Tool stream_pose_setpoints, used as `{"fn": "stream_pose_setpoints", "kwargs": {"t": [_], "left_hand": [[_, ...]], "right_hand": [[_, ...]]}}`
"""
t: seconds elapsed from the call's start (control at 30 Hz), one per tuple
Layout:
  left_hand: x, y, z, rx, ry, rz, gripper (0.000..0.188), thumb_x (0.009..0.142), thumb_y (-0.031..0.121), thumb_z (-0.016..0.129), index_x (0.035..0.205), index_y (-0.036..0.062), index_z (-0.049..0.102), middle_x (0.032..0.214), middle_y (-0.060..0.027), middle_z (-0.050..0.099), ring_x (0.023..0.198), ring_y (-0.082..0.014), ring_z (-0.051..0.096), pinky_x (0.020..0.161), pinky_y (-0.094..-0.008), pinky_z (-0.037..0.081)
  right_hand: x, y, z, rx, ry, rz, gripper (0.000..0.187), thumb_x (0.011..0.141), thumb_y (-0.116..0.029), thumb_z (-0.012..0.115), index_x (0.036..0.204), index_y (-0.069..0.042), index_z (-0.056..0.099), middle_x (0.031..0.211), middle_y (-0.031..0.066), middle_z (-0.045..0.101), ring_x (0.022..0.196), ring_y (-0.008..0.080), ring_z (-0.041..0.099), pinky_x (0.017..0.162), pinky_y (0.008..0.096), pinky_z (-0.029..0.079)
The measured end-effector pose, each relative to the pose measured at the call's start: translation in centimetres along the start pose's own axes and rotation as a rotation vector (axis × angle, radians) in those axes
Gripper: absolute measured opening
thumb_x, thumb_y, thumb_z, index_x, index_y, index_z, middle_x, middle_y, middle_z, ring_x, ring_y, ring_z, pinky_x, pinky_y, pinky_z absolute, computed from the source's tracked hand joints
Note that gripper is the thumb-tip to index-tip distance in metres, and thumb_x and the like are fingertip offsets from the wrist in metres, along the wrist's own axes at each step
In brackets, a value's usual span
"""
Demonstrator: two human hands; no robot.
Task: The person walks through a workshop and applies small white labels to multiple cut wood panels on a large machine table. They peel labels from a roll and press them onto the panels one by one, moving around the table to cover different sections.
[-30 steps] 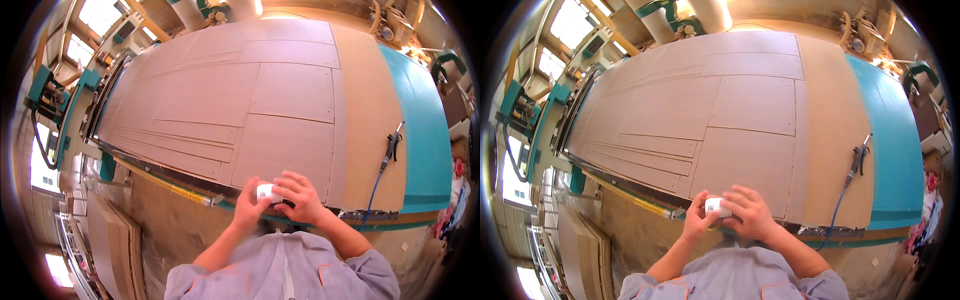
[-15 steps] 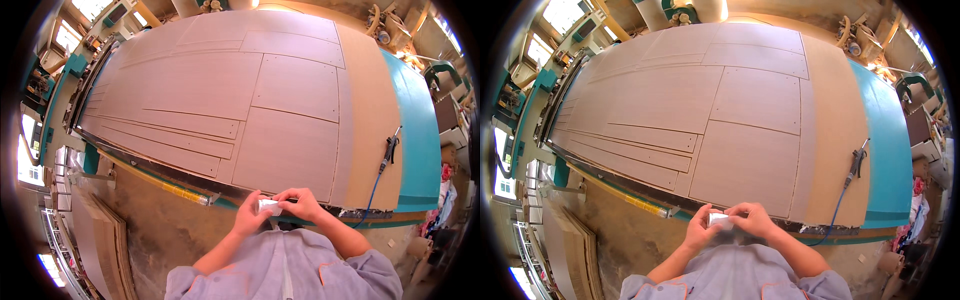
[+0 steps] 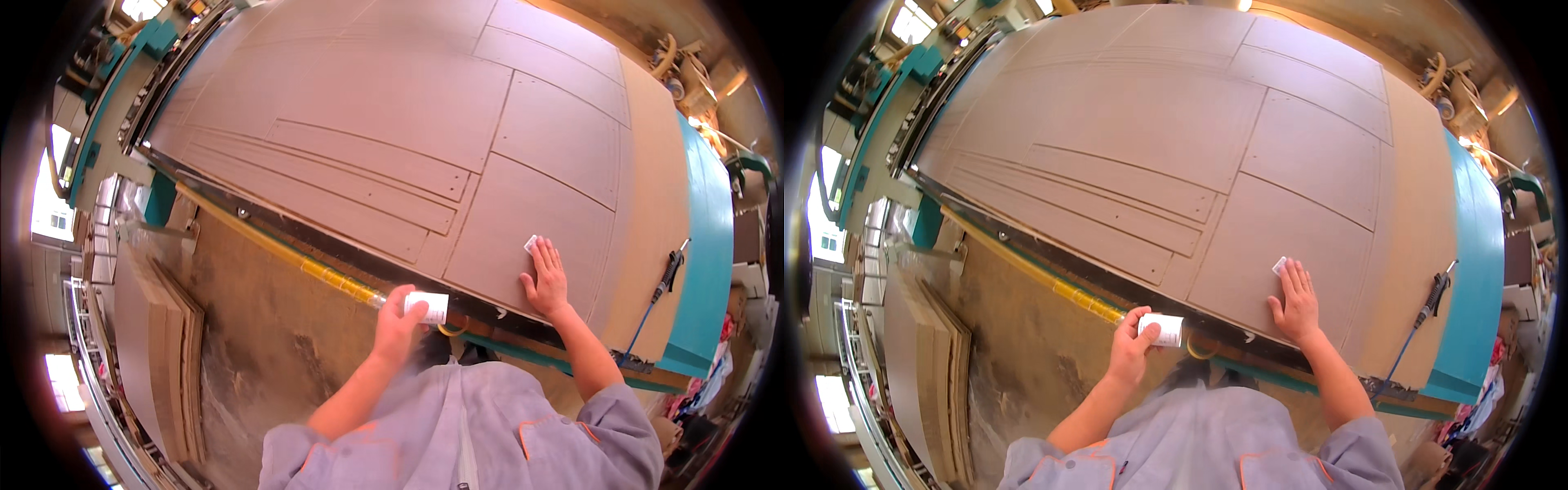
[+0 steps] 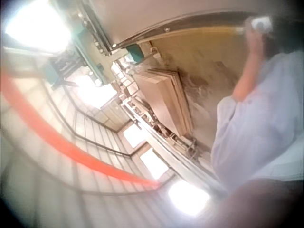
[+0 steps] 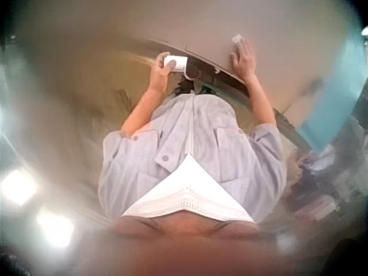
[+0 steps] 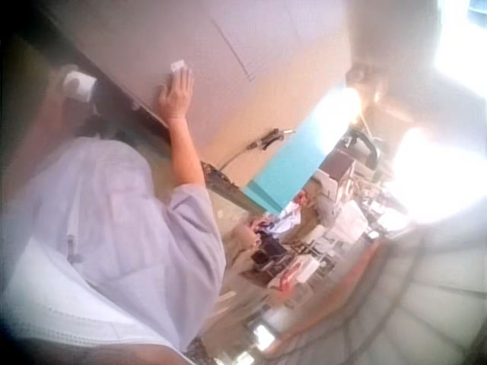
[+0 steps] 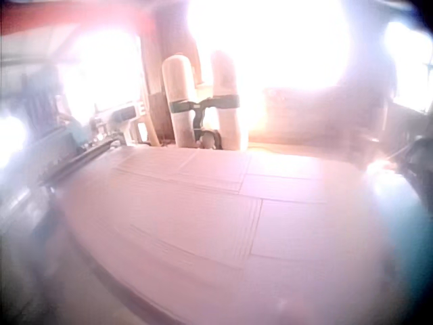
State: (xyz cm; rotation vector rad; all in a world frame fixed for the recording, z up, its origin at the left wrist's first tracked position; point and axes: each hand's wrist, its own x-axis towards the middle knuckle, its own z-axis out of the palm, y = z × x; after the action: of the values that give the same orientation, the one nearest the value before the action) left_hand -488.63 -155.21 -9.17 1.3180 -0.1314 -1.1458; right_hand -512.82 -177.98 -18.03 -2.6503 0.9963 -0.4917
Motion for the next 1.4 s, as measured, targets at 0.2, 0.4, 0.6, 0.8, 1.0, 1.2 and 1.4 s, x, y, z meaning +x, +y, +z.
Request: {"fn": "stream_pose_setpoints", "kwargs": {"t": [0.2,0.4,0.6,0.8,1.0,1.2,1.4], "left_hand": [[0.8,1.7,-0.9,-0.002,-0.002,0.016,0.03,0.092,0.018,0.066,0.115,0.0048,0.052,0.092,-0.0048,0.063,0.076,-0.0117,0.06,0.056,-0.0261,0.047],[1.2,1.1,-1.3,0.055,0.039,0.038,0.018,0.091,0.02,0.067,0.099,0.0071,0.057,0.081,-0.0011,0.063,0.062,-0.007,0.055,0.048,-0.0222,0.041],[-0.7,0.9,-0.9,0.138,0.165,0.083,0.023,0.091,0.027,0.068,0.091,0.0061,0.058,0.071,0.0005,0.057,0.051,-0.0041,0.047,0.042,-0.0217,0.035],[-4.6,0.2,-3.4,-0.091,0.193,0.039,0.023,0.094,0.028,0.064,0.099,0.0068,0.056,0.084,-0.0024,0.061,0.063,-0.0077,0.055,0.049,-0.0215,0.042],[-7.0,0.4,-5.4,-0.089,0.061,0.15,0.034,0.091,0.019,0.068,0.116,0.0021,0.052,0.092,-0.005,0.062,0.068,-0.01,0.059,0.052,-0.0225,0.047],[-5.5,0.5,-9.2,-0.013,0.107,0.147,0.04,0.086,0.015,0.072,0.117,0.0019,0.051,0.092,-0.0046,0.063,0.066,-0.0098,0.059,0.051,-0.0219,0.046],[-2.7,3.0,-18.1,0.051,0.106,0.075,0.036,0.083,0.016,0.073,0.112,0.0023,0.055,0.087,-0.0048,0.064,0.062,-0.0107,0.06,0.051,-0.0227,0.047]], "right_hand": [[1.0,-2.2,-0.9,-0.062,-0.191,0.035,0.073,0.085,-0.033,0.061,0.143,0.003,0.034,0.152,0.0214,0.03,0.143,0.0374,0.025,0.117,0.0446,0.02],[-3.4,-2.9,-3.0,0.015,-0.184,0.149,0.061,0.078,-0.016,0.07,0.132,0.002,0.049,0.14,0.0203,0.046,0.132,0.037,0.041,0.111,0.0444,0.033],[2.6,-19.3,-5.7,0.561,-0.057,-0.319,0.043,0.072,-0.013,0.076,0.112,-0.003,0.064,0.12,0.0154,0.062,0.109,0.0342,0.059,0.094,0.043,0.047],[2.5,-22.6,-3.3,0.556,0.015,-0.564,0.037,0.067,-0.013,0.079,0.102,-0.007,0.069,0.109,0.0071,0.069,0.097,0.0262,0.064,0.081,0.0376,0.05],[2.8,-24.2,-2.5,0.785,-0.212,-0.419,0.028,0.073,-0.005,0.074,0.101,-0.007,0.073,0.101,0.0094,0.072,0.09,0.0242,0.066,0.081,0.0334,0.051],[5.8,-26.1,-0.1,1.284,-0.699,0.155,0.012,0.083,-0.006,0.069,0.09,0.003,0.068,0.1,0.0119,0.071,0.09,0.0147,0.064,0.082,0.029,0.051],[15.1,-25.3,8.7,1.525,-0.245,0.474,0.005,0.086,-0.006,0.065,0.085,-0.002,0.064,0.088,0.0048,0.067,0.079,0.0104,0.061,0.074,0.0241,0.049]]}}
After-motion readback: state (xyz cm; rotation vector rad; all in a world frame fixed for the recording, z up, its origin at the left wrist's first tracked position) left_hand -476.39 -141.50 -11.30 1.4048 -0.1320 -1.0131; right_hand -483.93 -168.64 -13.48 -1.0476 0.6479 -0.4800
